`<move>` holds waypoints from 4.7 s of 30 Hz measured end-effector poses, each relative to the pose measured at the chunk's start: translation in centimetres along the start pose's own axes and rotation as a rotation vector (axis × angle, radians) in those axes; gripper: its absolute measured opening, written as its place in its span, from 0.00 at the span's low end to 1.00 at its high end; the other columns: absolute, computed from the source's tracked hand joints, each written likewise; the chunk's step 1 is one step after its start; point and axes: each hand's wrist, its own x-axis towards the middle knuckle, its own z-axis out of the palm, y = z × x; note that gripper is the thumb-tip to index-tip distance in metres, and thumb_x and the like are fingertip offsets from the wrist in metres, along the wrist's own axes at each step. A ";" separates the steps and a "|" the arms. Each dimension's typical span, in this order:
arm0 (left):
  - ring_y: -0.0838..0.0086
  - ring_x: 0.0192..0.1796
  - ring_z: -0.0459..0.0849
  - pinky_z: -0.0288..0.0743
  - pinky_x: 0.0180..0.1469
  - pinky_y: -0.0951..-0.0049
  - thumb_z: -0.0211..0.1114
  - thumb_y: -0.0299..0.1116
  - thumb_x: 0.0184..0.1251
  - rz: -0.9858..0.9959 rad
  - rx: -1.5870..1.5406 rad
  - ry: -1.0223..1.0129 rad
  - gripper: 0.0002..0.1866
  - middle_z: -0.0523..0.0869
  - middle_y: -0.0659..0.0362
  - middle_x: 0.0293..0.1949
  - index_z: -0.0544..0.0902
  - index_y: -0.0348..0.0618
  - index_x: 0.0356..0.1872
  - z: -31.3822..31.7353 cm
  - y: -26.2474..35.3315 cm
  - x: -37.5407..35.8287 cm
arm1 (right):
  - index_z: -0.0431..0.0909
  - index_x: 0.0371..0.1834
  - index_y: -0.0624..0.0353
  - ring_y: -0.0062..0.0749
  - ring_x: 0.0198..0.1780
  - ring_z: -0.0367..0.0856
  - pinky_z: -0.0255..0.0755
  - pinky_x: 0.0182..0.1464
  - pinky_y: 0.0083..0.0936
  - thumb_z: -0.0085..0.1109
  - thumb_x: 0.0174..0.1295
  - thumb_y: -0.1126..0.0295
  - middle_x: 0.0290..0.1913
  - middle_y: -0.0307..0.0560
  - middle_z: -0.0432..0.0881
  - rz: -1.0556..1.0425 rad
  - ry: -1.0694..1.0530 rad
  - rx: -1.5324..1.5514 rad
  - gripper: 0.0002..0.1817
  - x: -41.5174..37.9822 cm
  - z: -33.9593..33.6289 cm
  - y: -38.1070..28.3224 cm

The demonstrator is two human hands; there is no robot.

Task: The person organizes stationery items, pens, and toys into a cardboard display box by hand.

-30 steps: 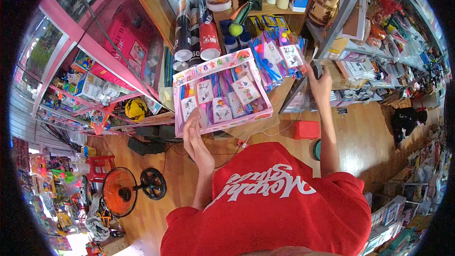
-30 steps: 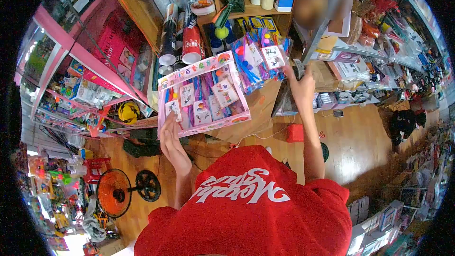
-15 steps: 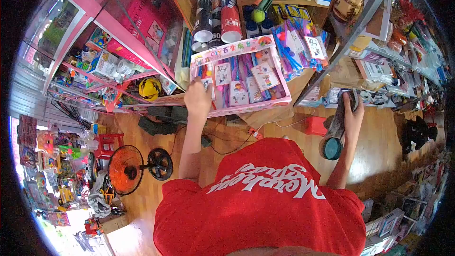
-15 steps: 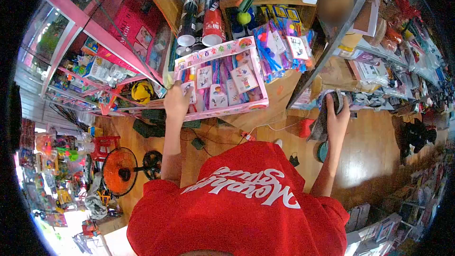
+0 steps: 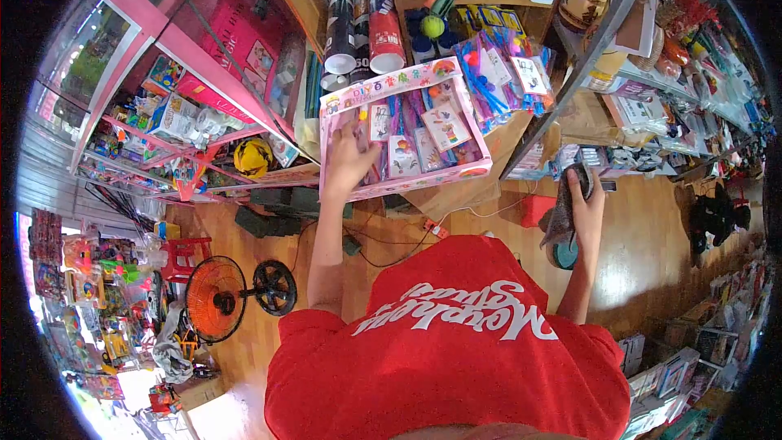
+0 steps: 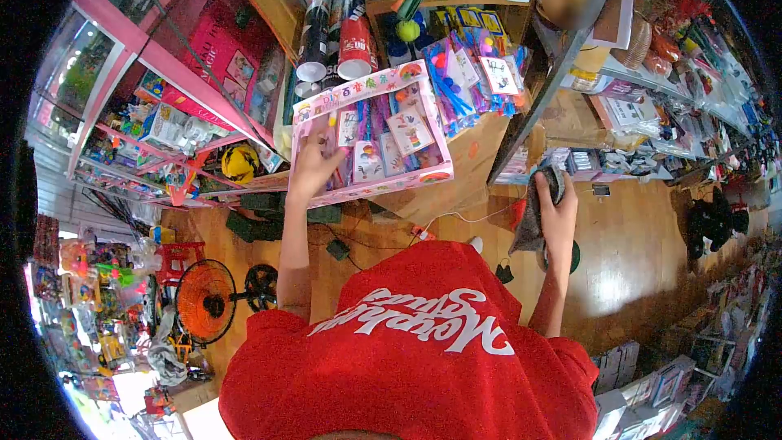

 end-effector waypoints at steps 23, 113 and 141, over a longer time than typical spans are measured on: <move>0.75 0.49 0.77 0.75 0.51 0.71 0.46 0.45 0.74 -0.429 -1.670 -0.100 0.21 0.79 0.61 0.48 0.70 0.44 0.59 7.5 9.9 -11.0 | 0.50 0.71 0.65 0.41 0.71 0.54 0.47 0.71 0.35 0.40 0.72 0.65 0.72 0.55 0.52 -0.227 -0.541 0.486 0.28 -8.9 10.9 -9.0; 0.71 0.61 0.70 0.62 0.63 0.72 0.44 0.36 0.77 0.005 -1.025 0.273 0.24 0.72 0.51 0.62 0.62 0.31 0.67 4.8 14.5 -11.6 | 0.69 0.60 0.63 0.25 0.55 0.72 0.66 0.58 0.23 0.50 0.70 0.67 0.53 0.45 0.76 0.107 -0.495 0.606 0.19 -12.0 11.2 -4.1; 0.46 0.49 0.80 0.75 0.49 0.56 0.65 0.53 0.59 -0.133 0.178 -0.170 0.33 0.78 0.33 0.45 0.76 0.24 0.45 2.5 1.6 -0.5 | 0.74 0.34 0.65 0.29 0.30 0.73 0.69 0.36 0.31 0.64 0.58 0.63 0.27 0.50 0.77 -0.360 -0.163 -0.306 0.15 13.5 8.2 -2.5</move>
